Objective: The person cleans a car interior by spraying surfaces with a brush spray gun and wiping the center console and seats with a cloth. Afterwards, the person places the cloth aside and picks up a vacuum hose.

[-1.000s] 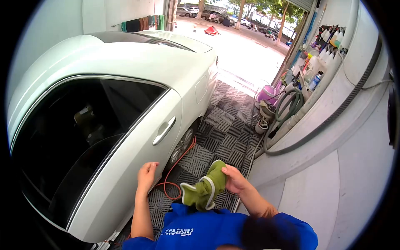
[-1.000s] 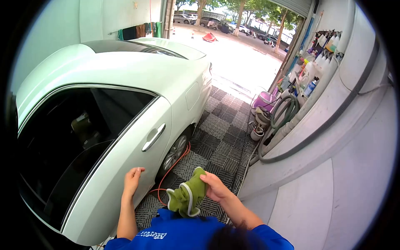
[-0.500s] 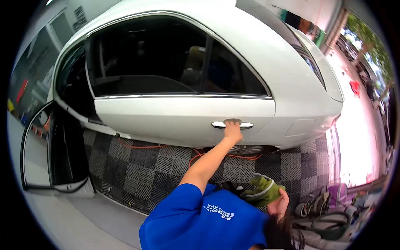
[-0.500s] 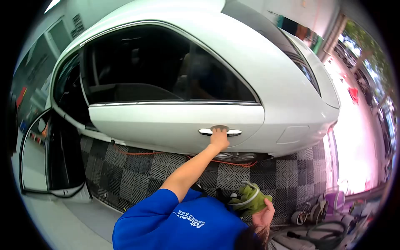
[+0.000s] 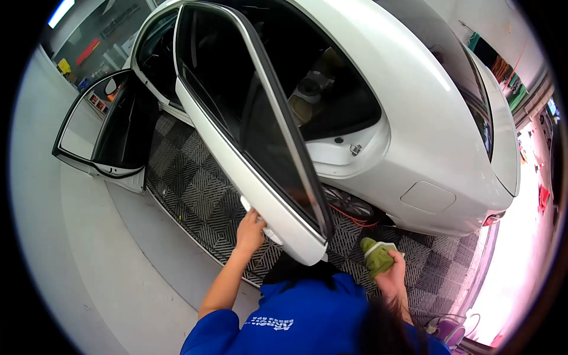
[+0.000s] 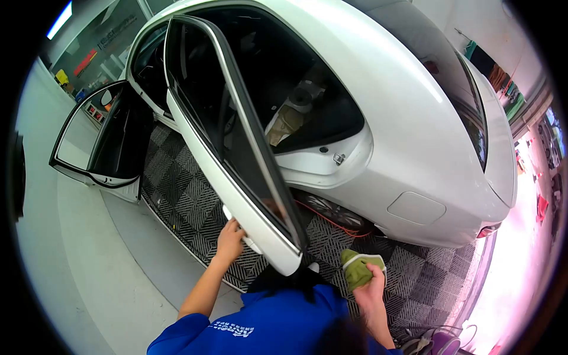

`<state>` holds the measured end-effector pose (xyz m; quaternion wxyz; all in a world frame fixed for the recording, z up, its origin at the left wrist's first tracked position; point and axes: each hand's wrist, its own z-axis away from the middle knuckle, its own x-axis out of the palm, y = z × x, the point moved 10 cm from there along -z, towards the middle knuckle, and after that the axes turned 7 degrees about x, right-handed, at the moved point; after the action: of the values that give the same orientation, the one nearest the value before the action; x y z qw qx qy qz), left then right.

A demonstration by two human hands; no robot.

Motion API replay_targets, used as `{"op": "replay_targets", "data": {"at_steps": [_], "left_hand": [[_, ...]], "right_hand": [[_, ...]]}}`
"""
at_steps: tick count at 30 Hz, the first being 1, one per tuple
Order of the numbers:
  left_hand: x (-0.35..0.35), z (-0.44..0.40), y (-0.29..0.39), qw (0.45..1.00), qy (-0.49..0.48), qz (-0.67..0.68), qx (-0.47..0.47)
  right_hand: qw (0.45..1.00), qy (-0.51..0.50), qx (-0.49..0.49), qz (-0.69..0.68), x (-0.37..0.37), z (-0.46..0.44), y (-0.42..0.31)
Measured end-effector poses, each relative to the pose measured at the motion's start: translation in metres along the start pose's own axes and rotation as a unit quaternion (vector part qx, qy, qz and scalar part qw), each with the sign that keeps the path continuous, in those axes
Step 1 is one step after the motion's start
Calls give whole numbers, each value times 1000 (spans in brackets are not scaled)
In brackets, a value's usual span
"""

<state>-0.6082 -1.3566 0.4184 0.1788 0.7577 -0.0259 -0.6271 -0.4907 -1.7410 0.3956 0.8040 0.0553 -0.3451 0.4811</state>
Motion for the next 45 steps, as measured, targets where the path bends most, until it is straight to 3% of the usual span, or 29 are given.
{"op": "replay_targets", "data": {"at_steps": [2,4,6,7,9,12,14,16,18,22,24,26,29,31,32,33,34,35,36,37,38,40,42,43,45], "left_hand": [[-47,60,0,989,19,-108,-102],[-57,159,-36,947,124,32,-296],[-43,266,-56,846,179,199,-460],[-42,290,-44,841,183,193,-471],[-33,348,-29,701,323,307,-557],[-69,358,21,417,544,257,-681],[-32,417,-62,337,661,455,-492],[-57,435,-74,282,720,354,-526],[-63,462,-108,303,715,401,-486],[-93,493,-137,331,708,383,-493],[-94,517,-152,308,718,372,-501],[-98,506,-124,207,795,339,-458],[-6,549,-97,110,878,153,-441],[109,503,-115,45,711,307,-631],[110,408,-119,156,583,445,-661],[100,300,-114,306,438,540,-650],[66,199,-112,466,327,613,-548],[45,130,-113,575,283,647,-413],[13,71,-103,603,239,670,-359],[4,35,-103,545,244,747,-293],[-11,13,-106,539,238,750,-299],[-63,-34,-110,727,183,609,-259],[-70,-44,-138,732,209,580,-289],[-75,-45,-156,731,244,548,-325],[-89,-54,-181,649,352,577,-351]], "right_hand": [[998,-3,45,34,17,-17,12],[994,-25,85,63,38,-32,27],[988,-48,116,85,56,-46,43],[986,-50,128,92,61,-50,49],[973,-97,183,98,83,-57,69],[958,-138,212,135,108,-55,86],[951,-151,217,160,123,-54,94],[933,-190,240,188,138,-51,109],[926,-190,258,201,157,-46,119],[904,-194,300,235,180,-48,144],[884,-197,336,259,188,-55,163],[880,-207,328,275,202,-69,173],[870,-235,313,299,234,-85,186],[862,-271,301,305,262,-97,193],[862,-268,304,306,275,-101,199],[861,-270,284,323,291,-102,204],[860,-271,267,341,304,-103,211],[857,-278,254,351,314,-107,220],[856,-274,257,355,322,-111,231],[830,-308,246,394,334,-111,242],[804,-340,234,429,344,-111,252],[786,-367,214,449,372,-115,251],[765,-427,122,467,411,-123,235],[797,-415,76,432,426,-137,220],[819,-380,36,429,444,-171,191]]}}
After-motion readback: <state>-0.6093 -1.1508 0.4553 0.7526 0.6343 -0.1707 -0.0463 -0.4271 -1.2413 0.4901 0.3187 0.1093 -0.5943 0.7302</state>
